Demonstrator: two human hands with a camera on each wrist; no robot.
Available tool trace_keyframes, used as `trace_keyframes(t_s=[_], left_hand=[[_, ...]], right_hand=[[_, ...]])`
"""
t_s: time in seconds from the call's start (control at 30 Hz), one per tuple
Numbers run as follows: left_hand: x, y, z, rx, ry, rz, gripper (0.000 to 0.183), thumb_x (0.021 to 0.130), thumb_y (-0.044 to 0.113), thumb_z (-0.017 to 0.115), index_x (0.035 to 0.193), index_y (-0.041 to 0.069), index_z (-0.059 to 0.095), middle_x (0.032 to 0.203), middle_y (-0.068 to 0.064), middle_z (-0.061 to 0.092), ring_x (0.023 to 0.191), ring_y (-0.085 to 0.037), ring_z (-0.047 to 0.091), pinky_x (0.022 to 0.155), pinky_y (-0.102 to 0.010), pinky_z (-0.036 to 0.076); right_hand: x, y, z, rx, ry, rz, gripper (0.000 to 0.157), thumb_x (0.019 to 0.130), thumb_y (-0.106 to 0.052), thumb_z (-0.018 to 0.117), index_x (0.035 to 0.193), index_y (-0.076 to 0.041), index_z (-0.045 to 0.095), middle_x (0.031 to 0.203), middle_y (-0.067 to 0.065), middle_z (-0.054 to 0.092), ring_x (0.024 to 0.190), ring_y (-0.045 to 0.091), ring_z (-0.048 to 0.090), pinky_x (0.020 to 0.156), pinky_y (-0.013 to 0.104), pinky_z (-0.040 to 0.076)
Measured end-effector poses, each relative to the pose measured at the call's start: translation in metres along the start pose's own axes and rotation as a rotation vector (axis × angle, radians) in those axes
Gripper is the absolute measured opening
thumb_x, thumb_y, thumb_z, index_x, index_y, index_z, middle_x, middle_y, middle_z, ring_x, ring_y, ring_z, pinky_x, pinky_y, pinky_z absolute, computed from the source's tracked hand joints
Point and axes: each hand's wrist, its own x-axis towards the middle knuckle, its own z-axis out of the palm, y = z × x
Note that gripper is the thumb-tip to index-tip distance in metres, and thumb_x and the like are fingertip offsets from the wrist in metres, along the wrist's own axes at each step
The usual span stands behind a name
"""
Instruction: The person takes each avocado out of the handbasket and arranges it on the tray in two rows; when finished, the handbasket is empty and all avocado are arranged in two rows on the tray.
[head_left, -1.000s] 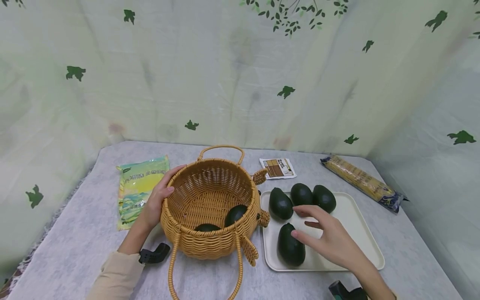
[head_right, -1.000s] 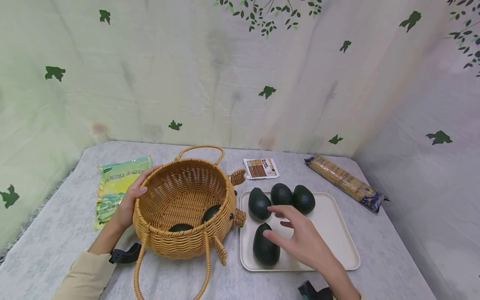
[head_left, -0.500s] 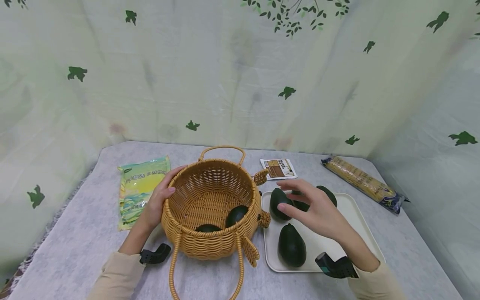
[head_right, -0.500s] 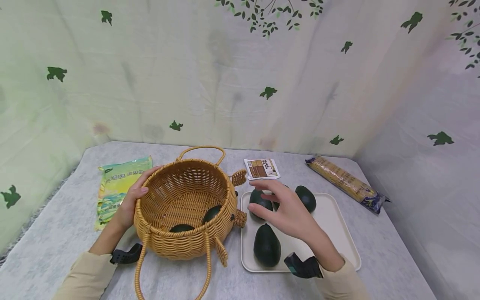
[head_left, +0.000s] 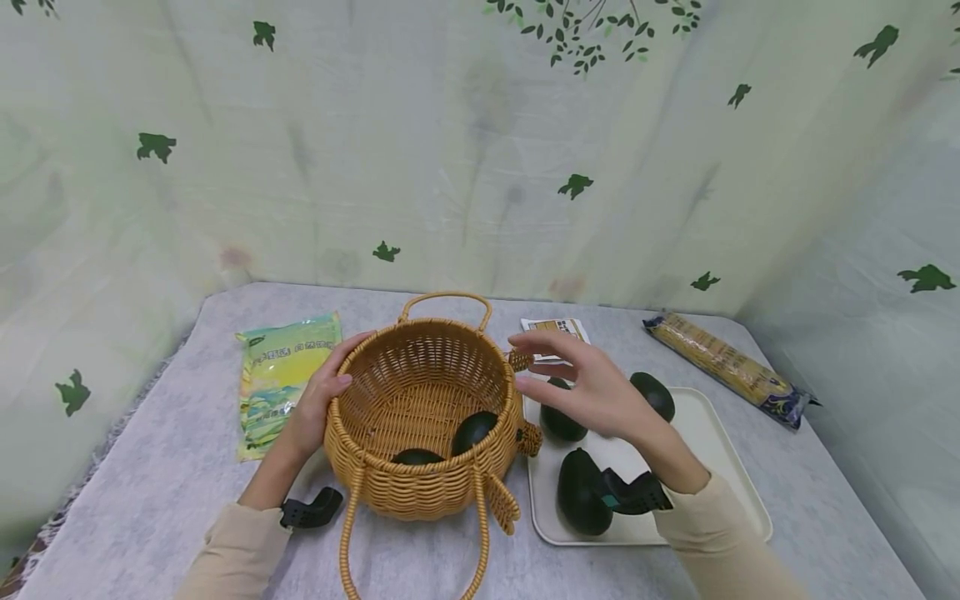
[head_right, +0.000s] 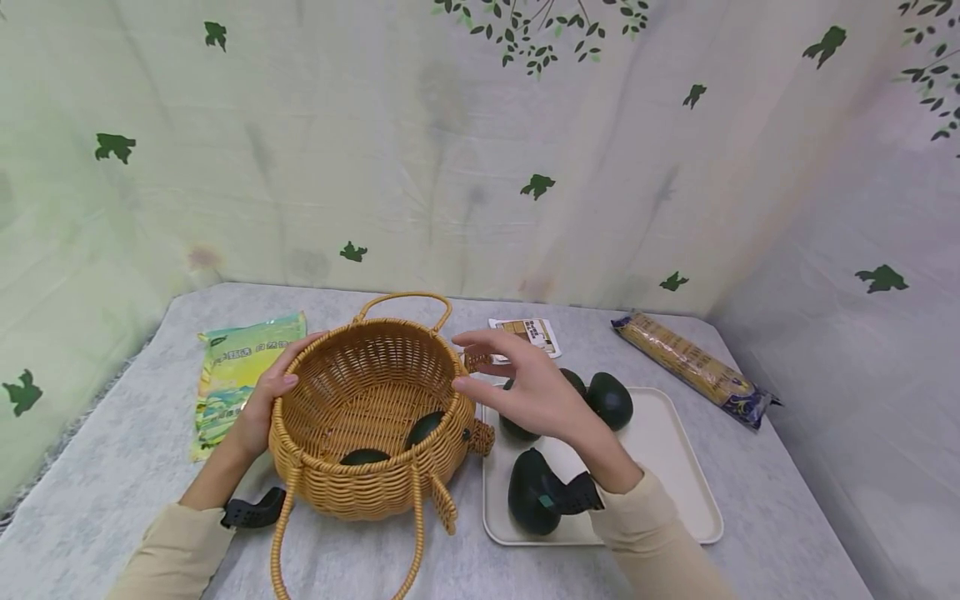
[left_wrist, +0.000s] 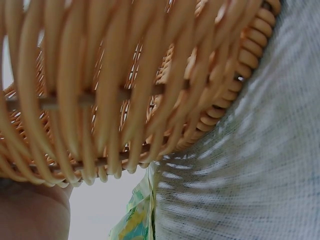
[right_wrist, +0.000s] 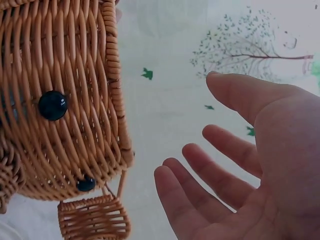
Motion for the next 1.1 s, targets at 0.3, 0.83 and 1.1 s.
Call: trace_keyframes(t_s=[0.3,0.83,1.1], left_hand=[[0.001,-0.001,0.000,-0.002,0.002,0.005,0.059,0.101,0.019,0.032,0.159,0.007,0.036,0.154,-0.015,0.041,0.138,-0.025,0.045,0.103,-0.026,0.046],[0.001,-0.001,0.000,-0.005,-0.003,0.021,0.058,0.102,0.018,0.032,0.159,0.007,0.036,0.152,-0.011,0.043,0.138,-0.027,0.046,0.102,-0.029,0.047],[0.000,-0.001,0.000,-0.005,0.001,0.023,0.058,0.102,0.018,0.031,0.158,0.007,0.036,0.152,-0.010,0.043,0.138,-0.023,0.046,0.103,-0.026,0.046]], right_hand=[[0.030,-0.008,0.012,-0.009,-0.126,-0.070,0.047,0.096,-0.023,0.074,0.141,-0.015,0.060,0.139,0.004,0.062,0.128,0.022,0.061,0.101,0.038,0.054],[0.071,-0.018,0.024,-0.091,-0.390,-0.049,0.051,0.098,-0.030,0.071,0.145,-0.018,0.057,0.142,-0.004,0.060,0.128,0.012,0.059,0.101,0.039,0.053],[0.084,-0.017,0.034,-0.196,-0.434,-0.117,0.048,0.099,-0.037,0.068,0.144,-0.022,0.058,0.138,-0.007,0.062,0.122,0.011,0.060,0.096,0.036,0.053]])
